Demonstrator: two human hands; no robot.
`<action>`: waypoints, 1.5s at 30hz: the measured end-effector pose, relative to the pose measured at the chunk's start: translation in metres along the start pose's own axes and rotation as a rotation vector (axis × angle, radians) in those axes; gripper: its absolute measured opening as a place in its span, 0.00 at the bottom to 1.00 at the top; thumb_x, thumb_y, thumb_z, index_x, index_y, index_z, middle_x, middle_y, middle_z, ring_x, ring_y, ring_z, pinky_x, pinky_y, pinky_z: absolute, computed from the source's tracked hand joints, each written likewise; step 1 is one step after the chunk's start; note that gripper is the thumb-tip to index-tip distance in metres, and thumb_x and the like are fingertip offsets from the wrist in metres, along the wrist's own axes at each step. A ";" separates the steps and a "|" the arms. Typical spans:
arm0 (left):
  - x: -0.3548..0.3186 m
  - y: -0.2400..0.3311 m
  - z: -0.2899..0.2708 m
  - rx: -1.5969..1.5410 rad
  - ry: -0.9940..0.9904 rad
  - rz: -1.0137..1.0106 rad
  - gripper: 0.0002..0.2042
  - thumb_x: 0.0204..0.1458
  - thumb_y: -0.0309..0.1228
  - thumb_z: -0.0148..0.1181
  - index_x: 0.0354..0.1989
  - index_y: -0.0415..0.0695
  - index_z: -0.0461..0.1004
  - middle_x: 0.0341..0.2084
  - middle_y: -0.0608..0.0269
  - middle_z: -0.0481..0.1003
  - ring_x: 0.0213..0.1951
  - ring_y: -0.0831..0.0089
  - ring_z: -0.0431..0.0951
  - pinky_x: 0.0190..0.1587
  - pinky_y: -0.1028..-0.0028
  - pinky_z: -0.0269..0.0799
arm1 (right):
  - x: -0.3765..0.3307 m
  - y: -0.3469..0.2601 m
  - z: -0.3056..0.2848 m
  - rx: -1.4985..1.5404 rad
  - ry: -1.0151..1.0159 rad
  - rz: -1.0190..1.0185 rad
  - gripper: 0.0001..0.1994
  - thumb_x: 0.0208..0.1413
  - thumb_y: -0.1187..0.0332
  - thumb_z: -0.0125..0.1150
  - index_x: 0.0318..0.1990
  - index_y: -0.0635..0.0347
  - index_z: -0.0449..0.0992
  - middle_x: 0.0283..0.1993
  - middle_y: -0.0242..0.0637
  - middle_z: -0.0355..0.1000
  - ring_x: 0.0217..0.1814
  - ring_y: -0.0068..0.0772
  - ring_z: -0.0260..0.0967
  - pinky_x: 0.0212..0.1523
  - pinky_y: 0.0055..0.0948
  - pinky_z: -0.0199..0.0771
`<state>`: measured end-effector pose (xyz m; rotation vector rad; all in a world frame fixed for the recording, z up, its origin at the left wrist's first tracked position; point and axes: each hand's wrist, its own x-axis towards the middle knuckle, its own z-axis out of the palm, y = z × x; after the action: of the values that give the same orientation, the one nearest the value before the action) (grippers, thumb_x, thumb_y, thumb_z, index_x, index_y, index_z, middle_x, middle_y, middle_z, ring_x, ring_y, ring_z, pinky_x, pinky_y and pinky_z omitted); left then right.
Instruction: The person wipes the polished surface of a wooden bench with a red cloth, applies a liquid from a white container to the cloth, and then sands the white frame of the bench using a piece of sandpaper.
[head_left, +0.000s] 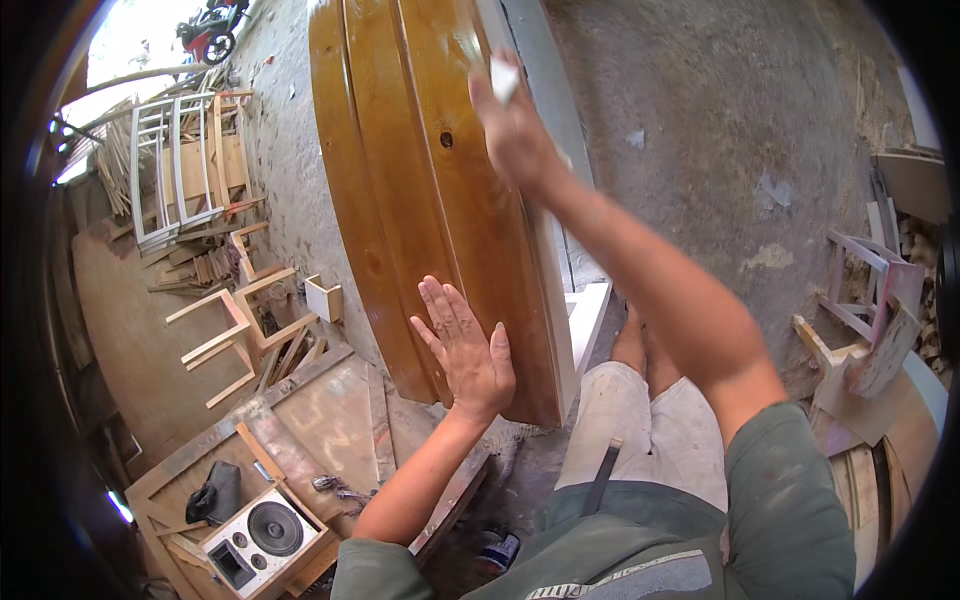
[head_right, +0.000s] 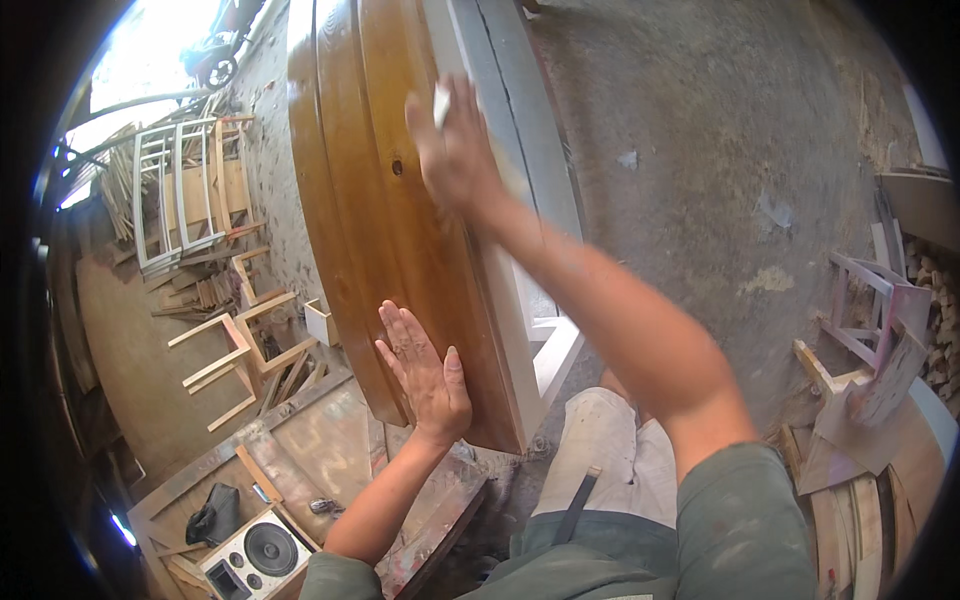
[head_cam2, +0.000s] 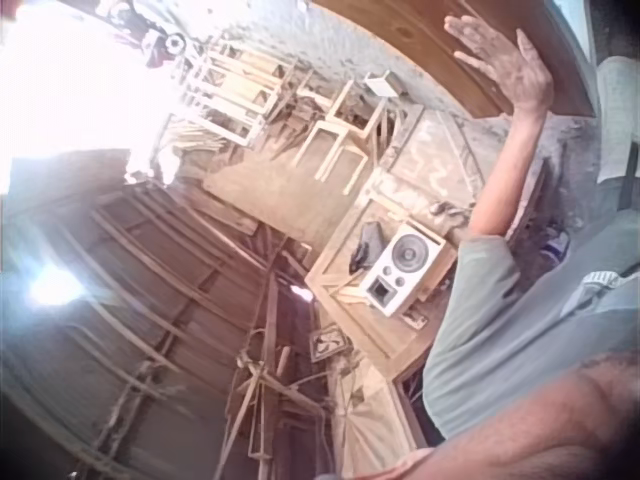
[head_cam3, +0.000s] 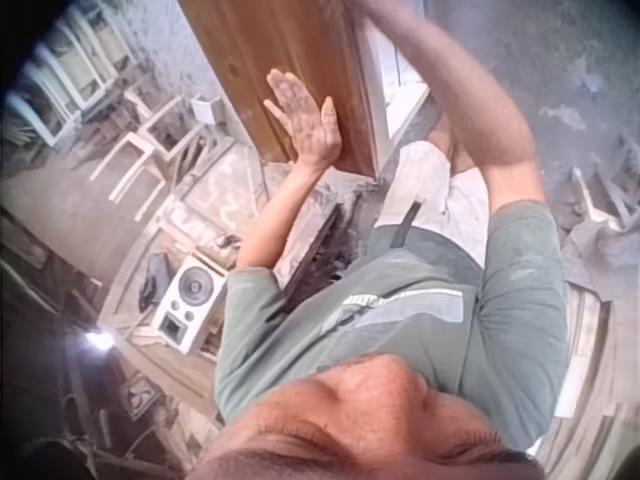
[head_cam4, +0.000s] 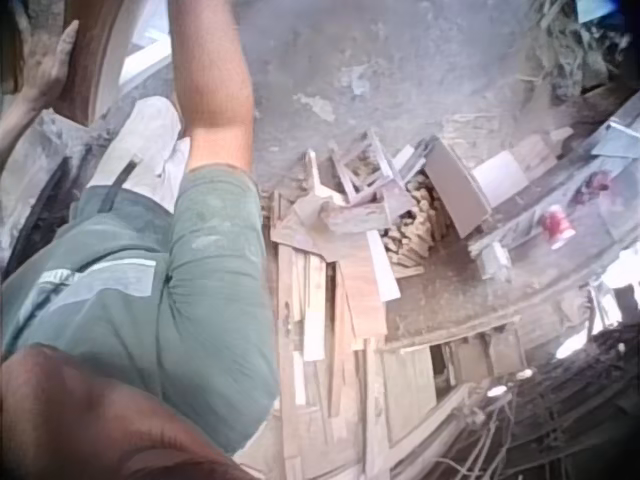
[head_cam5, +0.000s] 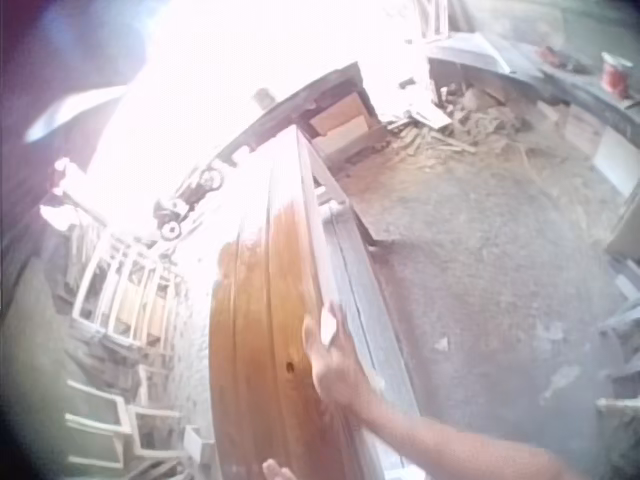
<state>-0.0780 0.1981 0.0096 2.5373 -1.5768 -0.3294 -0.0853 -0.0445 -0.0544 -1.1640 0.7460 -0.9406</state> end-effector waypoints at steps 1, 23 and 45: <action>0.000 0.001 0.000 0.003 -0.002 0.002 0.36 0.67 0.42 0.38 0.77 0.35 0.34 0.77 0.43 0.33 0.78 0.50 0.29 0.73 0.46 0.18 | 0.021 0.006 -0.002 0.078 -0.010 0.034 0.38 0.71 0.49 0.44 0.73 0.74 0.46 0.77 0.63 0.45 0.82 0.55 0.37 0.79 0.41 0.37; -0.008 -0.006 0.004 0.076 -0.031 -0.027 0.35 0.68 0.46 0.30 0.77 0.35 0.35 0.77 0.43 0.33 0.78 0.50 0.31 0.76 0.54 0.25 | -0.300 -0.024 -0.030 0.076 -0.145 0.188 0.37 0.67 0.51 0.47 0.77 0.60 0.45 0.82 0.51 0.36 0.84 0.57 0.30 0.78 0.55 0.28; 0.002 -0.006 -0.006 0.009 -0.096 -0.015 0.41 0.65 0.50 0.39 0.75 0.30 0.34 0.74 0.29 0.34 0.76 0.36 0.32 0.72 0.40 0.23 | -0.040 0.026 -0.023 -0.021 -0.190 -0.155 0.39 0.67 0.47 0.47 0.77 0.60 0.44 0.82 0.49 0.33 0.84 0.52 0.23 0.79 0.53 0.25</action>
<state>-0.0702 0.1993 0.0134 2.5770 -1.5961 -0.4526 -0.1171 -0.0146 -0.0850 -1.3240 0.5190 -0.9364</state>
